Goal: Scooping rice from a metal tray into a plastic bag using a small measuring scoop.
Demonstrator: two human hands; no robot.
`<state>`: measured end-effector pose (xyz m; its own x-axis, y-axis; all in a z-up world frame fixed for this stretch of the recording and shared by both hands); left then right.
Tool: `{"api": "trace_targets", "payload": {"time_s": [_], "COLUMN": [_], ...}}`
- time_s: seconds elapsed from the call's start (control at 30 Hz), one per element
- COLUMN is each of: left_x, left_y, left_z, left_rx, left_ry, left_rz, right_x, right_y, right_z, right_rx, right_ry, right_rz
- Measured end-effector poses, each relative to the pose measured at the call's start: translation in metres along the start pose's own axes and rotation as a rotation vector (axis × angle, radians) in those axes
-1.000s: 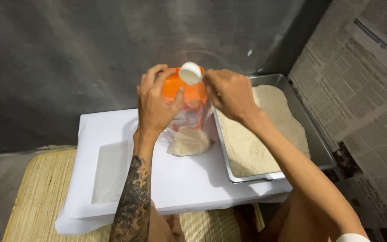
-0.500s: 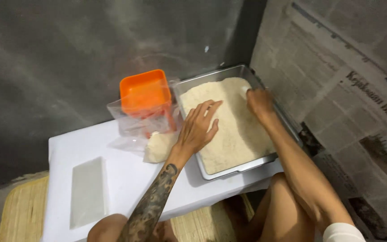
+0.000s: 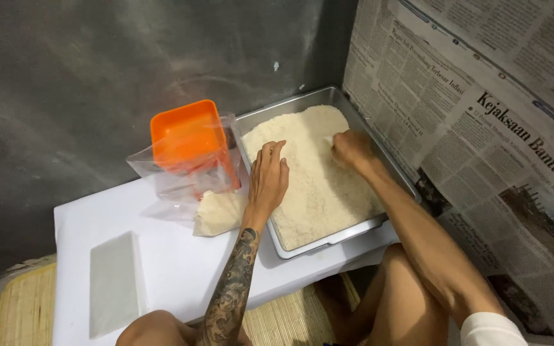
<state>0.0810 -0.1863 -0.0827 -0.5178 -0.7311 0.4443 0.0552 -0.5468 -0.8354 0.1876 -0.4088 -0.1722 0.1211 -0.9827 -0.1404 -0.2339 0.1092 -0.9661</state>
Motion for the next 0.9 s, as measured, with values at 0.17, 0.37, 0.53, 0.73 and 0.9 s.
{"api": "trace_targets", "payload": {"time_s": [0.17,0.37,0.53,0.73,0.9], "left_x": [-0.004,-0.004,-0.005,-0.006,0.013], "left_y": [0.003,0.002,0.003,0.002,-0.027], "left_z": [-0.001,0.0,-0.001,0.001,0.002], "left_rx": [0.011,0.018,0.011,-0.032,0.0], "left_ry": [-0.008,0.001,-0.012,-0.016,0.244], "left_rz": [0.026,0.01,0.018,0.013,0.13], "right_x": [0.001,-0.012,-0.007,0.001,-0.015], "right_y": [-0.018,-0.038,-0.043,-0.042,-0.057], "right_z": [-0.019,-0.049,-0.055,-0.043,-0.053], "right_rx": [-0.088,-0.197,-0.155,-0.11,-0.085], "right_ry": [-0.011,0.079,0.081,0.035,-0.005], "right_rz": [0.62,1.059,1.168,1.173,1.163]}}
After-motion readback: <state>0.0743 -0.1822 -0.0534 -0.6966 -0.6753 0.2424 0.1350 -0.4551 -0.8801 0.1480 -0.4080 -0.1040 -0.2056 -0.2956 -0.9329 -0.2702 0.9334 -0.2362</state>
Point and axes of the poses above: each hand's wrist, its own z-axis towards the middle knuckle, its own y-axis out of the palm, x = y × z, the point moved 7 cm from there along z, towards the middle knuckle, and after that the axes turned 11 degrees about -x, right-handed, at the moved point
